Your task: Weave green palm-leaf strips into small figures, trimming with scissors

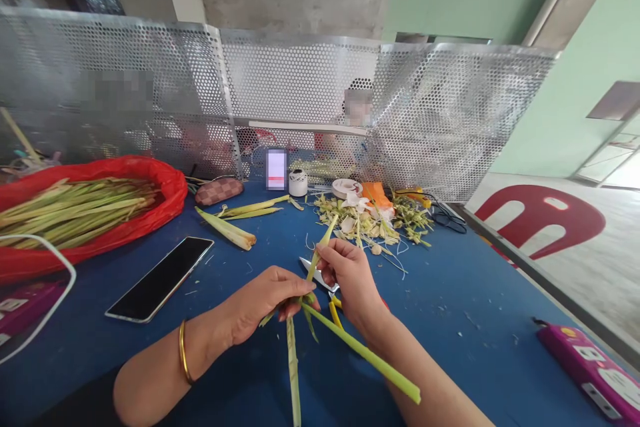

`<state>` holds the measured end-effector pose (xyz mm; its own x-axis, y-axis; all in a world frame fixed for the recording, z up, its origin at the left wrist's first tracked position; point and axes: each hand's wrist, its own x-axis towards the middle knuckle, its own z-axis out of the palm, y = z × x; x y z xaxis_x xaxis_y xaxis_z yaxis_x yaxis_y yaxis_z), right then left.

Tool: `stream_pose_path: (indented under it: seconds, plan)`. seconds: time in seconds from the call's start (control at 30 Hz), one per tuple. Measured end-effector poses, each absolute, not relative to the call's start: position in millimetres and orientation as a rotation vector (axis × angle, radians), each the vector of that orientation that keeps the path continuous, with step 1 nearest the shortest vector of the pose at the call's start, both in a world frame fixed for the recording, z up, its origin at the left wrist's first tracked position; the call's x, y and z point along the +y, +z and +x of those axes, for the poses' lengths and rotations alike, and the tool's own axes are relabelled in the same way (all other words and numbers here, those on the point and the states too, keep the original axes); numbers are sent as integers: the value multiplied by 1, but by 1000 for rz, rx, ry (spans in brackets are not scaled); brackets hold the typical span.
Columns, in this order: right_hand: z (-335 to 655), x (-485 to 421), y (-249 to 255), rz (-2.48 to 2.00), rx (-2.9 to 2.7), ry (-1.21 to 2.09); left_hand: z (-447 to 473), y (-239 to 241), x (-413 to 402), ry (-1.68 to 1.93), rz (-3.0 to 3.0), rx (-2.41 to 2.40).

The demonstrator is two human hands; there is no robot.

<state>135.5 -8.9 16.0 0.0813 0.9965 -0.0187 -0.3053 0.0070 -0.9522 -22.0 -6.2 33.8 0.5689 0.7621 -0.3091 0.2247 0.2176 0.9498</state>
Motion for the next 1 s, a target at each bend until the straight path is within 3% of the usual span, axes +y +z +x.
stream_pose_path:
  seconds: [0.23, 0.43, 0.6, 1.0]
  plan:
    - [138, -1, 10, -1135, -959, 1275, -23, 30, -5, 599, 1093, 863]
    - [153, -9, 27, -1088, -1442, 1288, -27, 31, 4, 780, 776, 933]
    - [152, -13, 33, -1051, -1270, 1095, -29, 31, 4, 675, 813, 912]
    - [149, -5, 21, -1162, -1096, 1120, -27, 27, -1, 604, 950, 848]
